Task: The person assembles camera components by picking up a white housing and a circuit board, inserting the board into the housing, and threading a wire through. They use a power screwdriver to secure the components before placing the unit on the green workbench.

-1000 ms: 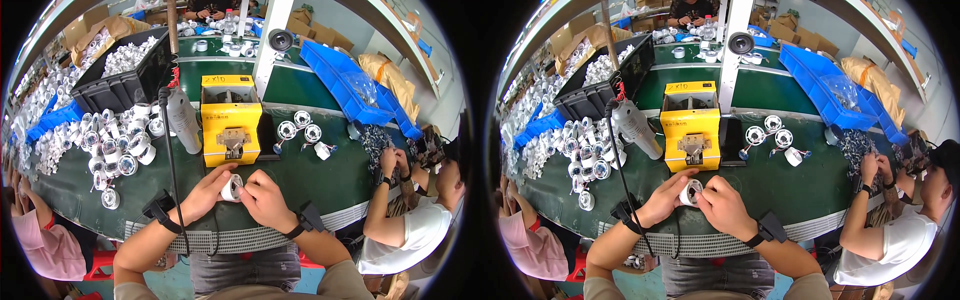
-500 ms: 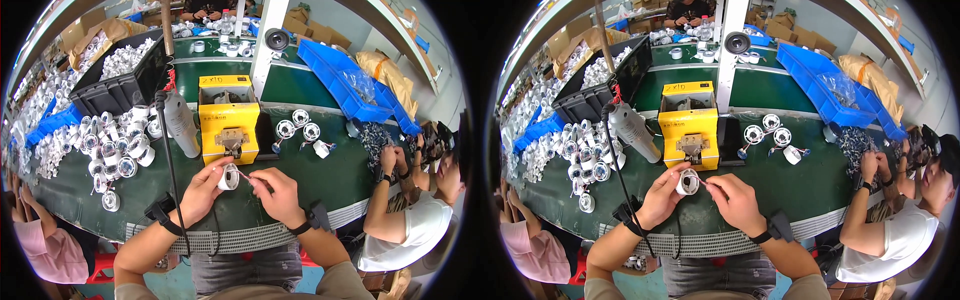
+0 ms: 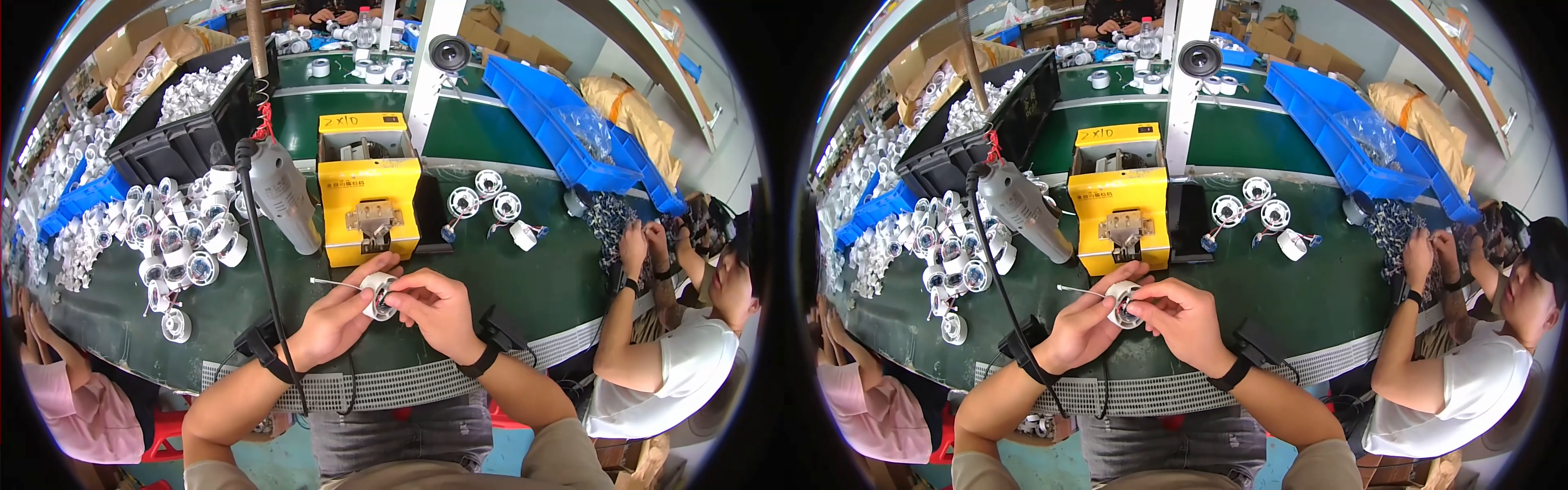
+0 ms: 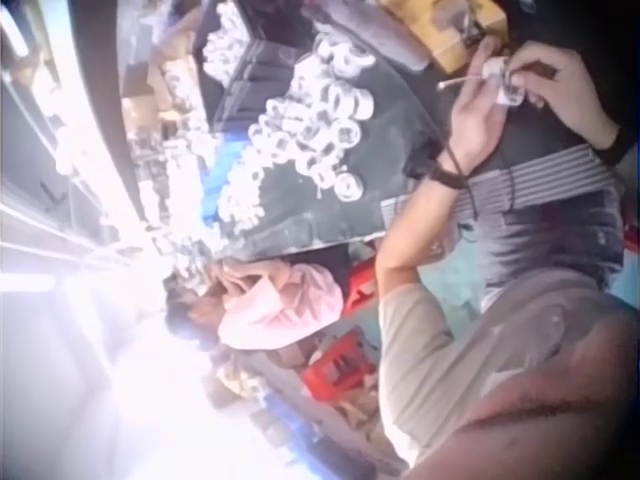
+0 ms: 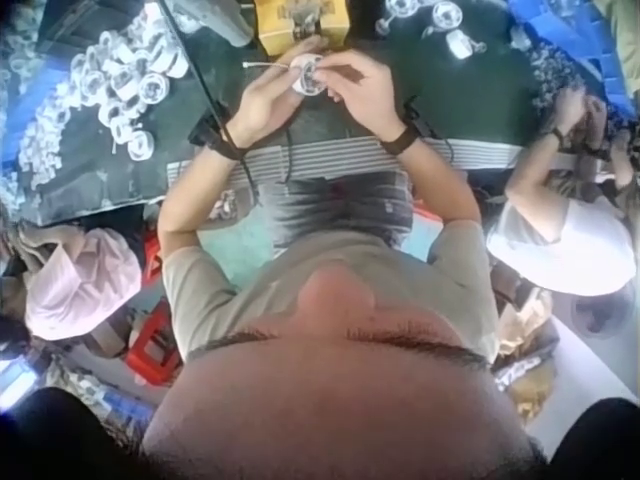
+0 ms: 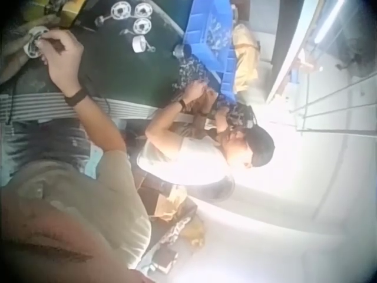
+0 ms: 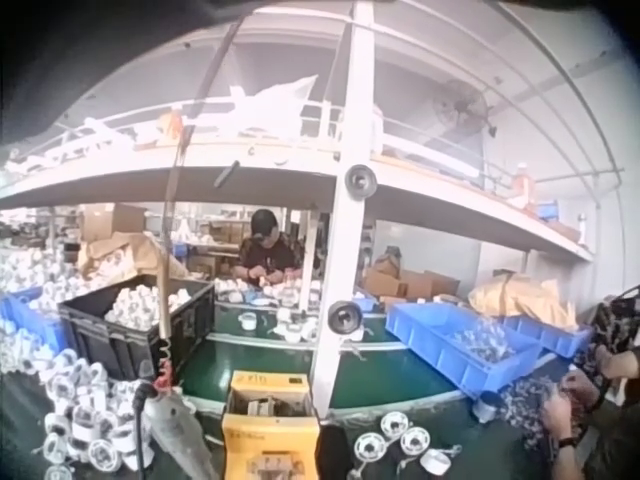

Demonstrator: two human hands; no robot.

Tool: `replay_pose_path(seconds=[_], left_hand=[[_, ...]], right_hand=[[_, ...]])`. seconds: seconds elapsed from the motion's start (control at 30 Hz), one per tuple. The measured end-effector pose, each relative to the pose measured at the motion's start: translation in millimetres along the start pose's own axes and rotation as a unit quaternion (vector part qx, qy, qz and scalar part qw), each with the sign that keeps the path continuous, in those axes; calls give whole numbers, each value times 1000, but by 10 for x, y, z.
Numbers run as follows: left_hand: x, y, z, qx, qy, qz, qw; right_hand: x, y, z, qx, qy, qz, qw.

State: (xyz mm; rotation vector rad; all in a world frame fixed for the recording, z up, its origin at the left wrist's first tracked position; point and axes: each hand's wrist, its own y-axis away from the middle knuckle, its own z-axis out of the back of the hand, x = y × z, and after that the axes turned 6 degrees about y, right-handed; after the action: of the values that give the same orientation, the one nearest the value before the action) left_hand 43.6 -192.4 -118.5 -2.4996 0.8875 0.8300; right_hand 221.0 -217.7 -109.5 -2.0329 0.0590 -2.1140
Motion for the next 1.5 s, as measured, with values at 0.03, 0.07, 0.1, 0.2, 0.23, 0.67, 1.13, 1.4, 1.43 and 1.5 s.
replay_pose_path(seconds=[0.03, 0.07, 0.1, 0.2, 0.23, 0.67, 1.13, 1.4, 1.43, 1.5], left_hand=[[-1, -8, -28, -17, -31, -17, 999], [1, -16, -20, -17, -31, -15, 999], [7, -26, -5, -2, -14, -11, 1000], [22, 8, -10, 16, 20, -4, 1000], [27, 10, -20, 24, 38, 0, 999], [-113, 11, 17, -138, -218, 13, 966], [-48, -45, 157, -250, -184, 71, 948], [-78, -47, 124, -264, -189, 76, 943], [-75, -48, 128, -264, -190, 77, 942], [-69, -50, 138, -269, -181, 75, 943]], right_hand=[[-17, -7, 7, -1, -1, -1, 1000], [-43, -22, 18, -16, 86, 73, 993], [-56, -35, 26, -32, 172, 147, 974], [21, -36, -8, -80, 265, 214, 937], [28, -34, -52, -80, 266, 214, 937], [426, -640, -528, -126, 296, 277, 905], [634, -1037, -519, -237, -19, 274, 932], [540, -1095, -543, -250, 1, 256, 934], [541, -1095, -548, -248, 4, 249, 936], [531, -1089, -541, -245, 0, 256, 935]])
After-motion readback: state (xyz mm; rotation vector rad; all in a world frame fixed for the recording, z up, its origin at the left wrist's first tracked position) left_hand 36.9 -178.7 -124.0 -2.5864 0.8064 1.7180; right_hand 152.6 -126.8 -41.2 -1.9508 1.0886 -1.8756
